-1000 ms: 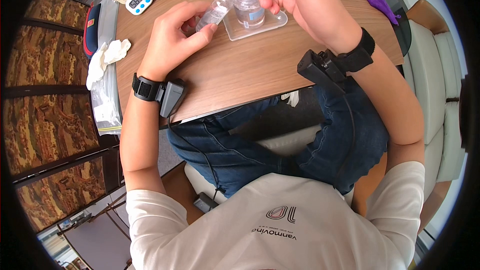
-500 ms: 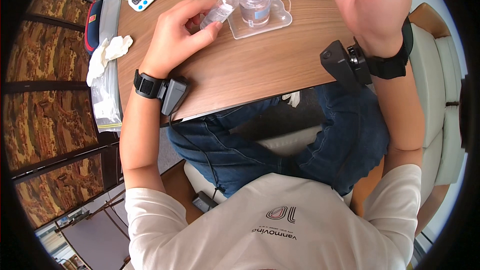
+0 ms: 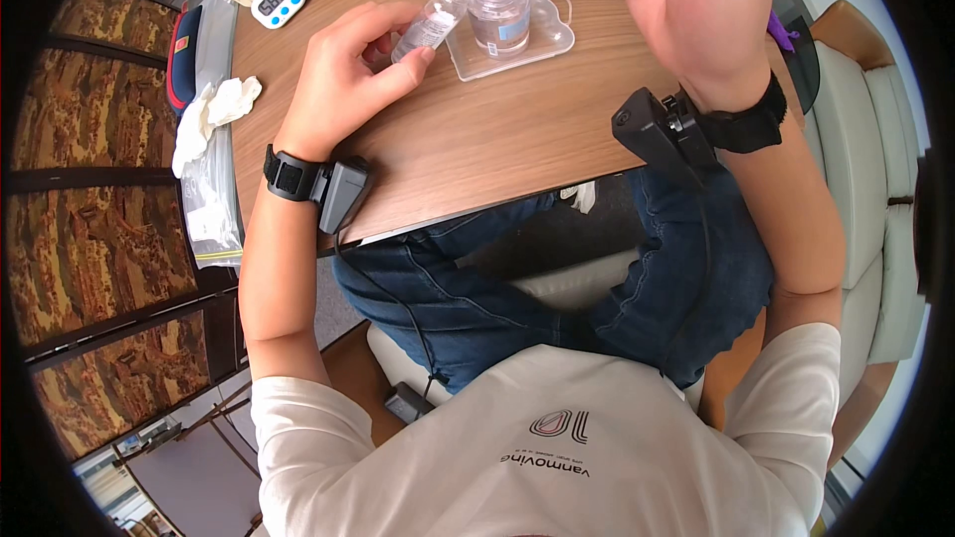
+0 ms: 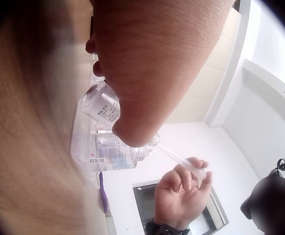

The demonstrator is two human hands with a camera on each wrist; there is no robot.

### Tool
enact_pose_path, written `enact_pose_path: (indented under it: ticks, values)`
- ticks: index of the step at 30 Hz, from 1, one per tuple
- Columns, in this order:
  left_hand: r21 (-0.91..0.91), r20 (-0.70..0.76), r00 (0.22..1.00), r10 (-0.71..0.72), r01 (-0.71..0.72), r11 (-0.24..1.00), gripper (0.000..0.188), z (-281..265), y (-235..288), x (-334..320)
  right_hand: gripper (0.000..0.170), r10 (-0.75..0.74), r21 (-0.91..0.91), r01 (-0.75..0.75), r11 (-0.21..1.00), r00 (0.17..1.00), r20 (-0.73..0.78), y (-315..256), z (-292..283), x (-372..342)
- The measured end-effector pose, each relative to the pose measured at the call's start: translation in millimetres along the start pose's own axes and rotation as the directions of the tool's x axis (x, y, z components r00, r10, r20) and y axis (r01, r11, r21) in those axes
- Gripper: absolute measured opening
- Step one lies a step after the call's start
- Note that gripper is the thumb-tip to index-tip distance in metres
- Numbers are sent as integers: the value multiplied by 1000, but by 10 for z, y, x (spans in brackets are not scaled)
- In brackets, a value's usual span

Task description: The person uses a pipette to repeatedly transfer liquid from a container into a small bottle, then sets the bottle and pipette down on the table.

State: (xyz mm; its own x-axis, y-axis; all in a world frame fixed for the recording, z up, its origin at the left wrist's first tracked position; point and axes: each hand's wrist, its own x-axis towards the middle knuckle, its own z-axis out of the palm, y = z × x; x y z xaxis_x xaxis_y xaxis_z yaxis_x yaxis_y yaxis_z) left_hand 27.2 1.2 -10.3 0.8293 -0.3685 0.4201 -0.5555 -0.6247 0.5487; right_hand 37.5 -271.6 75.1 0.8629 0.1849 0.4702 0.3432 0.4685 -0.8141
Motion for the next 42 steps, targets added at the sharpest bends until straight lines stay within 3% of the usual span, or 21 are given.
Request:
enact_pose_path:
  ticks: [4,7,10,12,14,16,32,34,38,40,42]
  values:
    - [-1,4,1000,-5,5,1000,36,0,-4,-4,60,-18,30,17,999,1000,26,-21,-1,-3]
    - [5,3,1000,10,-10,1000,36,-3,-4,0,57,-100,-53,97,994,993,-65,-38,2,-3]
    - [-2,7,1000,5,-5,1000,36,-2,1,5,53,-60,-83,62,995,998,25,82,-71,5]
    - [-6,9,1000,0,0,1000,36,0,-5,6,52,230,-291,-214,932,973,21,185,-38,-16]
    - [-8,8,1000,-9,9,1000,36,-1,-3,4,51,233,-334,-197,922,970,73,249,-18,-60]
    - [-3,10,1000,-17,17,1000,36,-3,-1,-1,50,371,-277,-335,901,924,90,396,-63,-31]
    - [-4,10,1000,-1,1,1000,36,-9,20,2,62,339,-261,-291,920,927,162,404,-93,-34]
    - [-5,37,999,-29,29,1000,32,-20,41,-3,58,385,-236,-348,907,914,129,390,-76,-26]
    - [-9,35,999,-27,27,1000,32,-17,37,0,50,355,-231,-312,921,918,174,375,-94,-27]
    - [-8,36,999,-23,24,1000,32,-16,30,1,43,456,-289,-418,861,887,76,295,-27,-8]
    - [-7,37,999,-26,26,1000,32,-17,31,2,43,416,-298,-372,879,904,98,287,-40,-40]
